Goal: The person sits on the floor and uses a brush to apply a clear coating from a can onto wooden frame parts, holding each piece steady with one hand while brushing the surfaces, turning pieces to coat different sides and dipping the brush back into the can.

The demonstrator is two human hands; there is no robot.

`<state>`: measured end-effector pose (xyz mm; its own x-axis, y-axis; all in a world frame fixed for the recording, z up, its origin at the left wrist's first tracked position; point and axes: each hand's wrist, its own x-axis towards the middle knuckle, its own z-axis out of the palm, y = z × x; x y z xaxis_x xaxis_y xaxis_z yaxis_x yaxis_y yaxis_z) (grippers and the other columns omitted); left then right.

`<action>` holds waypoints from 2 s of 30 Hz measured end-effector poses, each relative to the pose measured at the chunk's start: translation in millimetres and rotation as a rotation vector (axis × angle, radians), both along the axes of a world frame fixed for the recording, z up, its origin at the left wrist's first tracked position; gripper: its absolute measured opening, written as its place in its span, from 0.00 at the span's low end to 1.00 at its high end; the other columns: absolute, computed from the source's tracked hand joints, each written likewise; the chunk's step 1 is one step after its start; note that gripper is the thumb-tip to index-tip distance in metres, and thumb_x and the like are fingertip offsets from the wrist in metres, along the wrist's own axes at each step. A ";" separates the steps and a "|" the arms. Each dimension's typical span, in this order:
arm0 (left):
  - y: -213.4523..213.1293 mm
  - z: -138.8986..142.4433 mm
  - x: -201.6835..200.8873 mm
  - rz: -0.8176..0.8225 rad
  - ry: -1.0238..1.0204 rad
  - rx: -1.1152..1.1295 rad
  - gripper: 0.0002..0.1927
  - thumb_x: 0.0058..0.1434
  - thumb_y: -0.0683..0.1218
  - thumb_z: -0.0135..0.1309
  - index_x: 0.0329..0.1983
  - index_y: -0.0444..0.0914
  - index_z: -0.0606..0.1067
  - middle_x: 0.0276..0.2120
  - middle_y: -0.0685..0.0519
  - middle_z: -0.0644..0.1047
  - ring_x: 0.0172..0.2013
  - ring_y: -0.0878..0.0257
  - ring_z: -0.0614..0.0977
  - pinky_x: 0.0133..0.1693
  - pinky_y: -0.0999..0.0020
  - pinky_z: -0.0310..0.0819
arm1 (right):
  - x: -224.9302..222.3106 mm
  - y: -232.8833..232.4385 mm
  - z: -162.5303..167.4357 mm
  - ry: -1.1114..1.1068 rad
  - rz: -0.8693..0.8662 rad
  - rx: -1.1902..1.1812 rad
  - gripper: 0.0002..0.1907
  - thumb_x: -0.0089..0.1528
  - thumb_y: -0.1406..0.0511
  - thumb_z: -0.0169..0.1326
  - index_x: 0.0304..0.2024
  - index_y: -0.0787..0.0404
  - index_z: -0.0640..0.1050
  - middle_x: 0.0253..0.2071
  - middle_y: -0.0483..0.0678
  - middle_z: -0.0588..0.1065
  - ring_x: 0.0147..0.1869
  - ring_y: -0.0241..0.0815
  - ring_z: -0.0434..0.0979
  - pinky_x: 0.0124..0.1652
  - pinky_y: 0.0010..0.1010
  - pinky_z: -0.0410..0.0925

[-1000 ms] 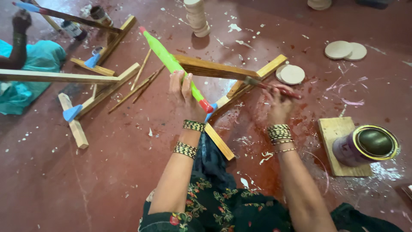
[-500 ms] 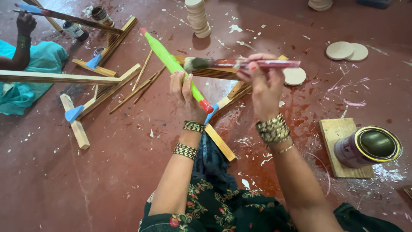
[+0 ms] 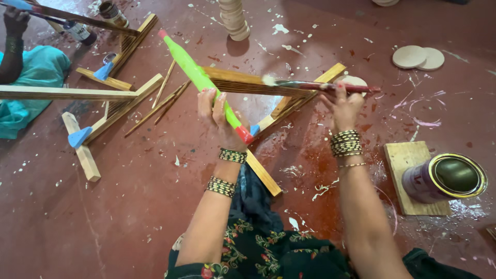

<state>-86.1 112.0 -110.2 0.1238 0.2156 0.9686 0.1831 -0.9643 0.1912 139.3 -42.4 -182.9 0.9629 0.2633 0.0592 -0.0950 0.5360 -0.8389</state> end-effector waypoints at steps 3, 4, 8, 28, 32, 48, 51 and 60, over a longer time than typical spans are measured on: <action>3.5 -3.0 7.0 -0.038 -0.050 0.015 0.18 0.73 0.44 0.45 0.64 0.39 0.63 0.63 0.44 0.64 0.68 0.45 0.66 0.73 0.42 0.61 | 33.8 -7.3 -40.4 0.055 -0.109 -0.029 0.10 0.70 0.68 0.51 0.49 0.73 0.72 0.44 0.58 0.79 0.44 0.51 0.87 0.40 0.36 0.80; 5.4 -3.5 8.8 -0.051 -0.072 0.027 0.17 0.74 0.45 0.43 0.64 0.39 0.62 0.63 0.44 0.63 0.68 0.45 0.66 0.73 0.41 0.61 | 41.7 -7.5 -49.7 0.101 -0.164 -0.047 0.09 0.69 0.69 0.51 0.48 0.71 0.71 0.44 0.56 0.79 0.43 0.49 0.86 0.39 0.36 0.80; 7.9 -6.5 9.6 0.006 -0.048 0.047 0.15 0.75 0.45 0.43 0.63 0.39 0.62 0.63 0.45 0.64 0.67 0.45 0.66 0.72 0.41 0.63 | 56.0 -4.6 -70.1 0.105 -0.315 -0.071 0.06 0.67 0.71 0.52 0.46 0.66 0.71 0.43 0.48 0.77 0.42 0.41 0.84 0.39 0.33 0.80; 0.1 0.0 3.4 0.023 -0.027 0.029 0.18 0.70 0.42 0.46 0.63 0.39 0.63 0.63 0.45 0.65 0.68 0.44 0.67 0.72 0.42 0.63 | -126.5 16.6 -83.5 -0.542 -0.213 -0.386 0.14 0.68 0.59 0.58 0.49 0.62 0.79 0.53 0.50 0.80 0.57 0.42 0.80 0.60 0.34 0.71; -0.7 1.6 -0.8 -0.001 0.002 0.017 0.18 0.72 0.44 0.45 0.64 0.39 0.63 0.64 0.45 0.65 0.69 0.43 0.67 0.73 0.42 0.62 | -144.4 11.9 -90.6 -0.510 -0.034 -0.551 0.11 0.67 0.61 0.57 0.48 0.60 0.78 0.52 0.49 0.81 0.55 0.39 0.81 0.55 0.33 0.71; -0.7 0.6 1.2 0.012 -0.007 0.019 0.21 0.68 0.42 0.47 0.64 0.40 0.62 0.64 0.44 0.65 0.68 0.43 0.67 0.72 0.42 0.61 | -70.8 13.9 -79.0 -0.018 -0.425 -0.103 0.07 0.65 0.72 0.53 0.46 0.61 0.75 0.49 0.45 0.77 0.54 0.39 0.80 0.57 0.36 0.76; 0.1 -0.1 2.7 -0.002 -0.020 0.031 0.22 0.66 0.40 0.47 0.64 0.39 0.62 0.63 0.44 0.64 0.68 0.42 0.66 0.72 0.41 0.61 | -75.3 4.1 -85.4 -0.184 -0.589 -0.301 0.06 0.68 0.73 0.54 0.47 0.64 0.78 0.51 0.47 0.78 0.57 0.41 0.80 0.60 0.37 0.73; 10.3 0.4 14.0 0.029 -0.068 0.059 0.22 0.66 0.36 0.46 0.63 0.40 0.61 0.63 0.46 0.64 0.68 0.45 0.67 0.73 0.40 0.62 | -68.3 22.2 -80.9 -0.290 -0.305 -0.235 0.07 0.68 0.71 0.56 0.49 0.62 0.75 0.47 0.45 0.76 0.49 0.36 0.75 0.51 0.29 0.70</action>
